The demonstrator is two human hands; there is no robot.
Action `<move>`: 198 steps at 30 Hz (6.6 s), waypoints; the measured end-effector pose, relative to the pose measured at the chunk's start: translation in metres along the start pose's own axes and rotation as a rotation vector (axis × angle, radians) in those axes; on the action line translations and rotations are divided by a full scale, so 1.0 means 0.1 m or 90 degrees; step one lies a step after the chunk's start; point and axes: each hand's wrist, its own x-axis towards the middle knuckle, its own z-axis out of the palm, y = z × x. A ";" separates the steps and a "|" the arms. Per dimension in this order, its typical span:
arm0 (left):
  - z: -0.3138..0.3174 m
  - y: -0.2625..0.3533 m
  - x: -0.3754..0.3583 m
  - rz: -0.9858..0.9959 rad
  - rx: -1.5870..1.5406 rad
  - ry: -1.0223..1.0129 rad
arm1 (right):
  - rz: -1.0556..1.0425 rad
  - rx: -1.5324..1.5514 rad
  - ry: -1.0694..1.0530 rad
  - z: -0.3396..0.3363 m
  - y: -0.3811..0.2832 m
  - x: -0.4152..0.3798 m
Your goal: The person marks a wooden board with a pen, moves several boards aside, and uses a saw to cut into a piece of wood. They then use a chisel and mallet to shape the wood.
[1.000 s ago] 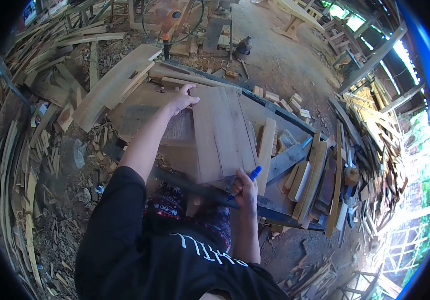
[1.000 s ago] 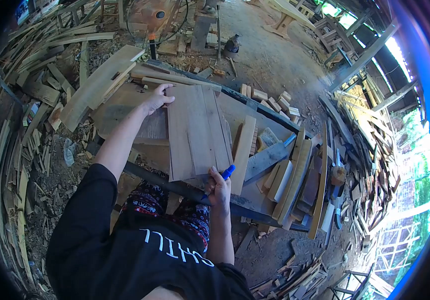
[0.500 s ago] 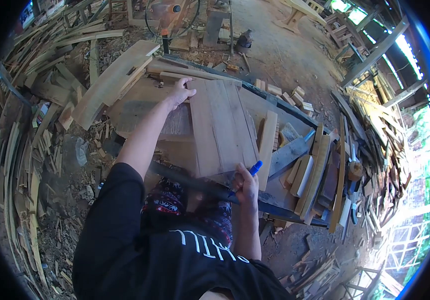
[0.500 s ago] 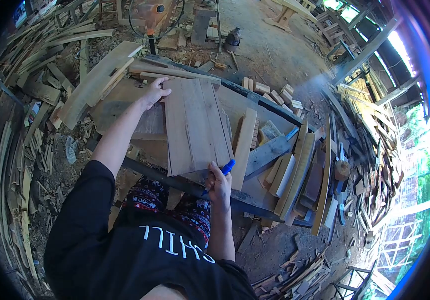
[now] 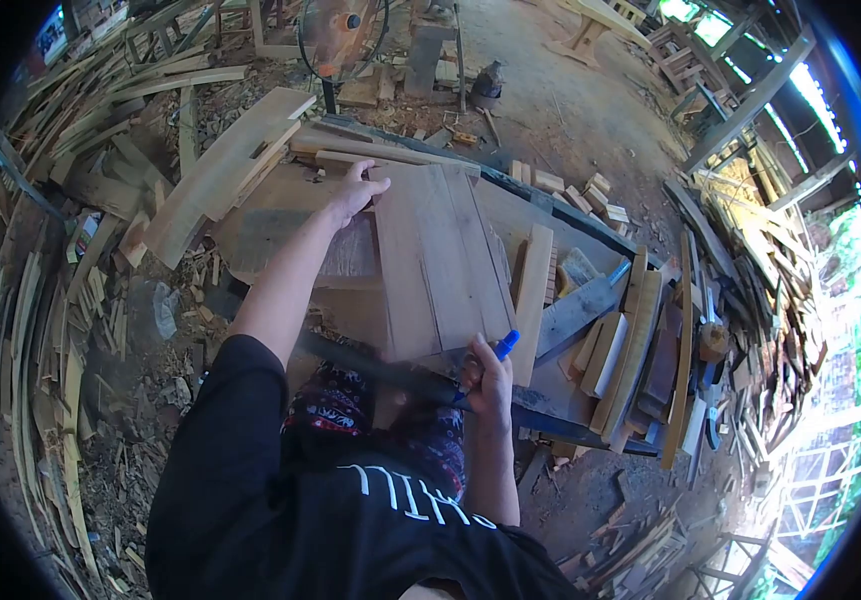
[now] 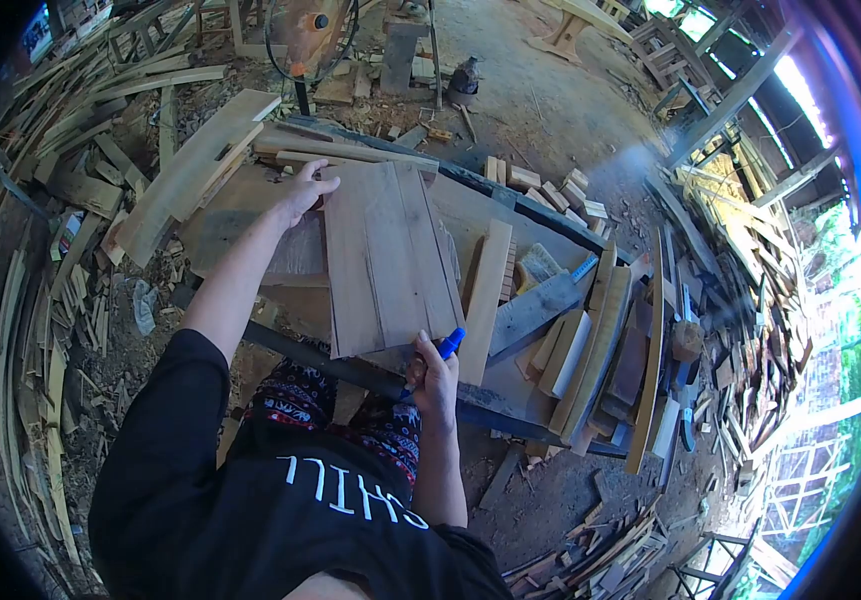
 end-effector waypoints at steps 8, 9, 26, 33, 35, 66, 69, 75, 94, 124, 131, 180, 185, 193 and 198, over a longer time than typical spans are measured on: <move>0.01 -0.08 0.07 0.035 0.023 0.039 | -0.021 0.027 0.013 0.01 0.00 -0.07; 0.01 -0.07 0.05 0.029 0.003 0.025 | -0.021 0.027 0.013 -0.01 0.01 -0.06; 0.02 -0.03 -0.02 0.065 0.010 0.011 | -0.031 0.031 0.023 0.02 0.02 -0.09; 0.06 -0.04 0.00 0.040 0.014 0.026 | -0.024 0.038 0.014 -0.02 0.05 -0.08; 0.08 -0.10 0.07 0.029 0.006 0.030 | -0.035 0.051 0.021 0.01 0.04 -0.11; 0.26 0.00 0.54 0.094 0.283 0.070 | 0.002 -0.066 0.031 0.20 0.38 -0.25; 0.28 0.01 0.55 0.063 0.276 0.077 | -0.007 -0.064 0.033 0.20 0.39 -0.26; 0.30 0.06 0.43 0.073 0.231 0.090 | -0.016 -0.055 0.036 0.20 0.39 -0.26; 0.39 0.42 -0.70 0.435 0.278 0.279 | -0.016 0.147 0.040 -0.19 -0.12 -0.66; 0.79 0.61 -3.00 -0.020 -0.444 -0.267 | -0.377 0.033 -0.053 0.30 -0.35 -1.08; 1.04 0.43 -3.26 -0.138 -0.480 -0.453 | -0.487 0.290 -0.107 0.50 -0.72 -1.24; 2.41 0.55 -2.83 -0.144 -0.037 -0.846 | -0.490 0.463 0.069 -0.76 -0.85 -0.98; 2.63 0.70 -3.00 0.124 0.038 -0.669 | -0.567 0.481 0.121 -0.84 -0.95 -0.98; 3.05 0.44 -3.01 0.467 0.083 -0.424 | -0.581 0.521 0.201 -1.00 -1.08 -0.81; 3.22 0.31 -3.00 0.477 0.071 -0.388 | -0.527 0.488 0.249 -1.17 -1.10 -0.68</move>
